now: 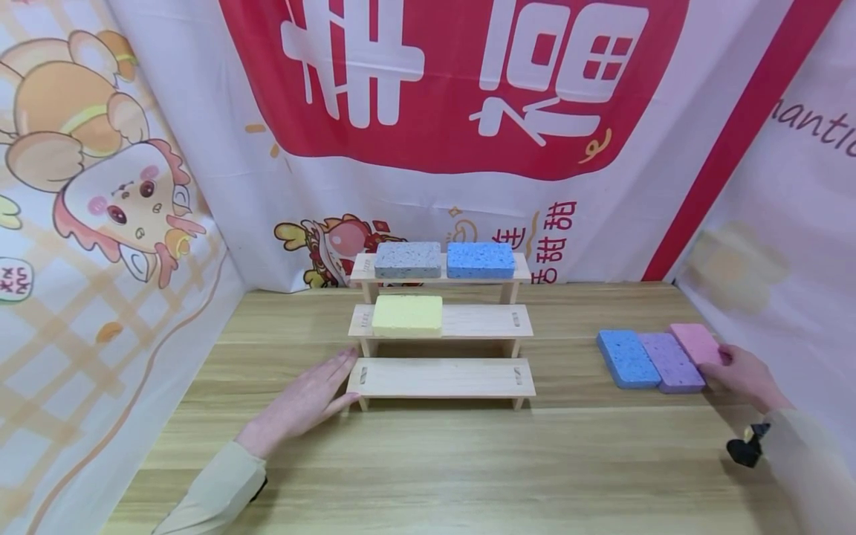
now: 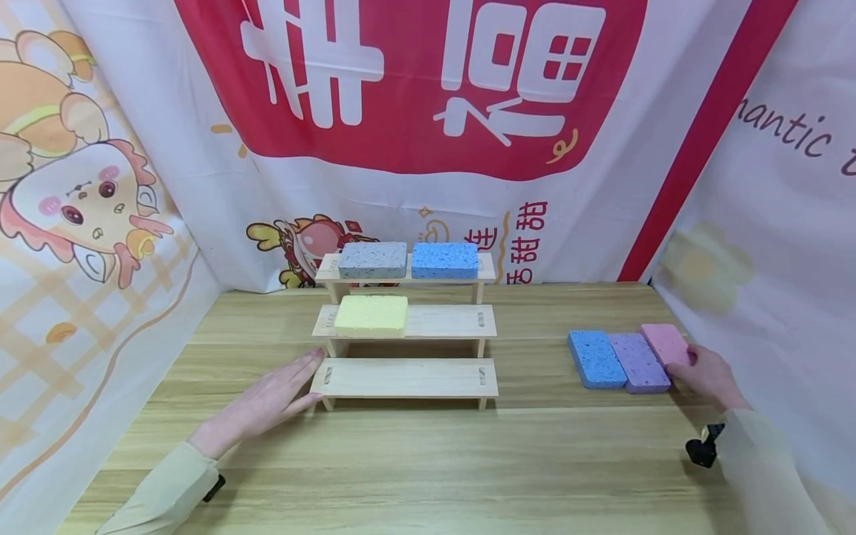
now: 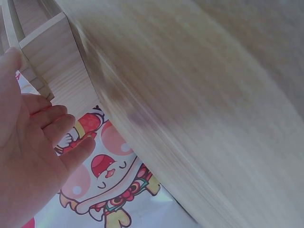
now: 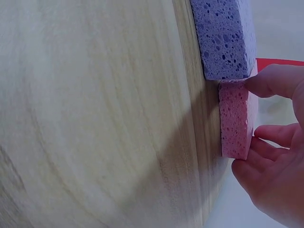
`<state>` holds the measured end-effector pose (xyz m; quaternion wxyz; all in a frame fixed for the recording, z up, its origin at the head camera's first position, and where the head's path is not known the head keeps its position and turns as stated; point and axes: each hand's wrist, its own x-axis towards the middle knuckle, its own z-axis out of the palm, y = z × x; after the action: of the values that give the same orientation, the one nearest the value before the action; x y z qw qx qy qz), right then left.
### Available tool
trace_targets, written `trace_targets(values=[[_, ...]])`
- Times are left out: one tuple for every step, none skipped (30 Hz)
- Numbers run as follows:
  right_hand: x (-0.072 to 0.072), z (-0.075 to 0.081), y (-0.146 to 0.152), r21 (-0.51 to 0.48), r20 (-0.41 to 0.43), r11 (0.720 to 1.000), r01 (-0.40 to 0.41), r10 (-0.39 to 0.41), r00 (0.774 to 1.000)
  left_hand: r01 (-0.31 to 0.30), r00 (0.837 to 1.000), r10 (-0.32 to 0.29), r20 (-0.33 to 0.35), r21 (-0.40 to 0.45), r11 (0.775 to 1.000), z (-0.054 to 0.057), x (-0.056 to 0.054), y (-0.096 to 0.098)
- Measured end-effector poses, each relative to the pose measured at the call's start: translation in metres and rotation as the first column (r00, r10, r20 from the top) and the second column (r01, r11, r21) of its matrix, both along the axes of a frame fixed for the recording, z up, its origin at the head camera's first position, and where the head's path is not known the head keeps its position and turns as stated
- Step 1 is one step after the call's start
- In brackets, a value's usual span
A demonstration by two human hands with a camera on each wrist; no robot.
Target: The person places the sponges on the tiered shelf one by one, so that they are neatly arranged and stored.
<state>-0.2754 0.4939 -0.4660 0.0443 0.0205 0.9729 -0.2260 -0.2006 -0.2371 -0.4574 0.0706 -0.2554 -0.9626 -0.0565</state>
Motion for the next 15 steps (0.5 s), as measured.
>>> trace_targets(values=[[-0.0002, 0.0003, -0.0007, -0.001, 0.005, 1.0, 0.003, -0.003, 1.0, 0.004, 1.0, -0.004, -0.004, 0.001, 1.0, -0.0003, 0.0001, -0.0002], [-0.0005, 0.0006, -0.0011, -0.005, 0.014, 1.0, 0.007, -0.007, 1.0, 0.007, 1.0, -0.007, -0.007, 0.003, 1.0, -0.0005, 0.0, -0.0003], [-0.0004, 0.0011, -0.0017, -0.007, 0.02, 1.0, 0.006, -0.006, 1.0, 0.008, 1.0, -0.008, -0.009, 0.004, 1.0, -0.0005, 0.0001, -0.0003], [-0.0003, 0.0014, -0.0025, -0.009, 0.025, 1.0, 0.009, -0.009, 1.0, 0.009, 1.0, -0.009, -0.011, 0.005, 1.0, -0.0007, 0.0001, -0.0004], [-0.0001, 0.0018, -0.003, -0.013, 0.032, 1.0, 0.011, -0.011, 0.999, 0.009, 1.0, -0.009, -0.011, 0.006, 1.0, -0.0007, 0.0, -0.0005], [0.0002, 0.0022, -0.0033, -0.017, 0.037, 1.0, 0.012, -0.012, 0.999, 0.009, 1.0, -0.009, -0.01, 0.007, 1.0, -0.0005, 0.0001, -0.0004], [0.0006, 0.0026, -0.0039, -0.02, 0.042, 1.0, 0.014, -0.013, 0.999, 0.01, 1.0, -0.01, -0.01, 0.007, 1.0, -0.0004, 0.0002, -0.0004], [0.0008, 0.0029, -0.0041, -0.023, 0.046, 1.0, 0.015, -0.014, 0.999, 0.01, 1.0, -0.01, -0.009, 0.008, 1.0, -0.0003, 0.0002, -0.0004], [0.0009, 0.003, -0.0043, -0.02, 0.041, 1.0, 0.015, -0.014, 0.999, 0.01, 1.0, -0.009, -0.007, 0.007, 1.0, 0.0, 0.0003, -0.0004], [0.001, 0.003, -0.0044, -0.015, 0.034, 1.0, 0.013, -0.012, 0.999, 0.009, 1.0, -0.009, -0.006, 0.007, 1.0, 0.0, 0.0003, -0.0004], [0.0008, 0.0029, -0.0043, -0.009, 0.027, 1.0, 0.011, -0.011, 1.0, 0.009, 1.0, -0.009, -0.004, 0.006, 1.0, 0.0003, 0.0004, -0.0004], [0.0009, 0.0029, -0.0046, -0.001, 0.017, 1.0, 0.009, -0.009, 1.0, 0.008, 1.0, -0.008, -0.002, 0.007, 1.0, 0.0004, 0.0005, -0.0004], [0.0006, 0.0028, -0.0046, 0.008, 0.008, 1.0, 0.007, -0.007, 1.0, 0.008, 1.0, -0.008, -0.001, 0.007, 1.0, 0.0003, 0.0004, -0.0005], [-0.0001, 0.0024, -0.004, 0.012, 0.0, 1.0, 0.001, -0.001, 1.0, 0.008, 1.0, -0.008, 0.001, 0.008, 1.0, 0.0003, 0.0004, -0.0005], [-0.0003, 0.0023, -0.004, 0.02, -0.006, 1.0, -0.002, 0.002, 1.0, 0.008, 1.0, -0.008, 0.002, 0.009, 1.0, 0.0003, 0.0004, -0.0005]])
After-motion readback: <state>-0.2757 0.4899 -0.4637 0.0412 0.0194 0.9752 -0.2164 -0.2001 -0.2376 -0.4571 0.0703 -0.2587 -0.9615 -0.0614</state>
